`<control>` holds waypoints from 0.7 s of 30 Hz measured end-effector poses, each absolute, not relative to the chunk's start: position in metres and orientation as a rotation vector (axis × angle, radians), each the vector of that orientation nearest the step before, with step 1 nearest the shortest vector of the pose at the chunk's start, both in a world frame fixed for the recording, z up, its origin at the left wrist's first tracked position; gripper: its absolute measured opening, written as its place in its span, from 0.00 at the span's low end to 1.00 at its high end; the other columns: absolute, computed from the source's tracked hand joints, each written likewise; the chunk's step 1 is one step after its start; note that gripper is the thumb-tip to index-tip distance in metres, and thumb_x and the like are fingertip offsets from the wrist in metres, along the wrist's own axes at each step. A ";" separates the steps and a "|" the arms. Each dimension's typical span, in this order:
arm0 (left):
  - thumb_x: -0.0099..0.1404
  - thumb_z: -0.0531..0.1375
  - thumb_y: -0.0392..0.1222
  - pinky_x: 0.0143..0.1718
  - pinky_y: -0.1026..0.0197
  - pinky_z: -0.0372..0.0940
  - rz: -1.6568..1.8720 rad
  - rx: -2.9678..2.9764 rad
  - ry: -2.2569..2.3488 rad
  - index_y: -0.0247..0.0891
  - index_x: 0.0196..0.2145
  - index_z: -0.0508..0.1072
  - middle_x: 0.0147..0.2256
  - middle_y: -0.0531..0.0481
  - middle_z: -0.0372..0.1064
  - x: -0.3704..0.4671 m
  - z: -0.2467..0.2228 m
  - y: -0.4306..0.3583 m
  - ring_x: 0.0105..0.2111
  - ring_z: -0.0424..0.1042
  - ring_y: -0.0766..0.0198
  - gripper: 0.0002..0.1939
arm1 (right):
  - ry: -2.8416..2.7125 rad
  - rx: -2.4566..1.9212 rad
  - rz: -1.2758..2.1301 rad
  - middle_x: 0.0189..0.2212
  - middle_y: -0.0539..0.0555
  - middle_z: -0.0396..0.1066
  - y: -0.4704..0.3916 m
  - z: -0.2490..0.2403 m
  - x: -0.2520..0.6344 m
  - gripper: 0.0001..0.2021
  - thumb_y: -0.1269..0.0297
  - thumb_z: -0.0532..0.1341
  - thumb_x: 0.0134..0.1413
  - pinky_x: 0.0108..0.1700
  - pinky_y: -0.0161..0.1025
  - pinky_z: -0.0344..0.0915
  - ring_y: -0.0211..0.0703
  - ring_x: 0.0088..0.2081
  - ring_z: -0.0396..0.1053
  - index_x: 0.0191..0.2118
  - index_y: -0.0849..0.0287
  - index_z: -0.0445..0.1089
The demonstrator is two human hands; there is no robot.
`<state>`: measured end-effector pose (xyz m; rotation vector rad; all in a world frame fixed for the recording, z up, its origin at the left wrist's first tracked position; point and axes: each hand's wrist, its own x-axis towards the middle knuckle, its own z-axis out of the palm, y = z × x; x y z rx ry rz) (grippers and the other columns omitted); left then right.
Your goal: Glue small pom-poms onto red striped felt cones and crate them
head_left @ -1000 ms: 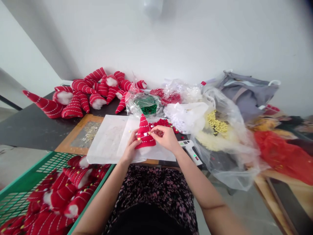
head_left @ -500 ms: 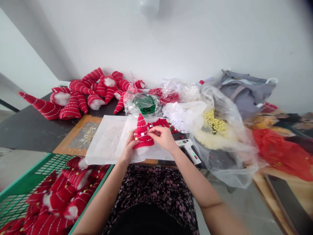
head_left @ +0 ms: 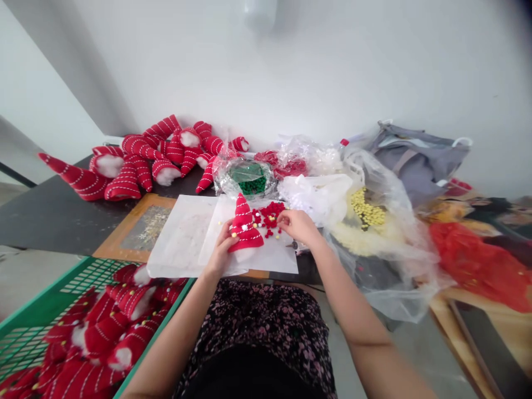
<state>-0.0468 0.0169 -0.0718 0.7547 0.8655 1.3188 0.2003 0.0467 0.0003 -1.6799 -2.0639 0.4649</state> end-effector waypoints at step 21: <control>0.49 0.69 0.44 0.51 0.53 0.70 1.281 0.802 0.828 0.42 0.54 0.73 0.50 0.47 0.79 -0.046 -0.068 0.015 0.49 0.78 0.48 0.32 | -1.773 -1.128 0.887 0.36 0.55 0.83 0.039 0.019 0.176 0.04 0.63 0.68 0.58 0.45 0.44 0.78 0.46 0.37 0.81 0.38 0.56 0.79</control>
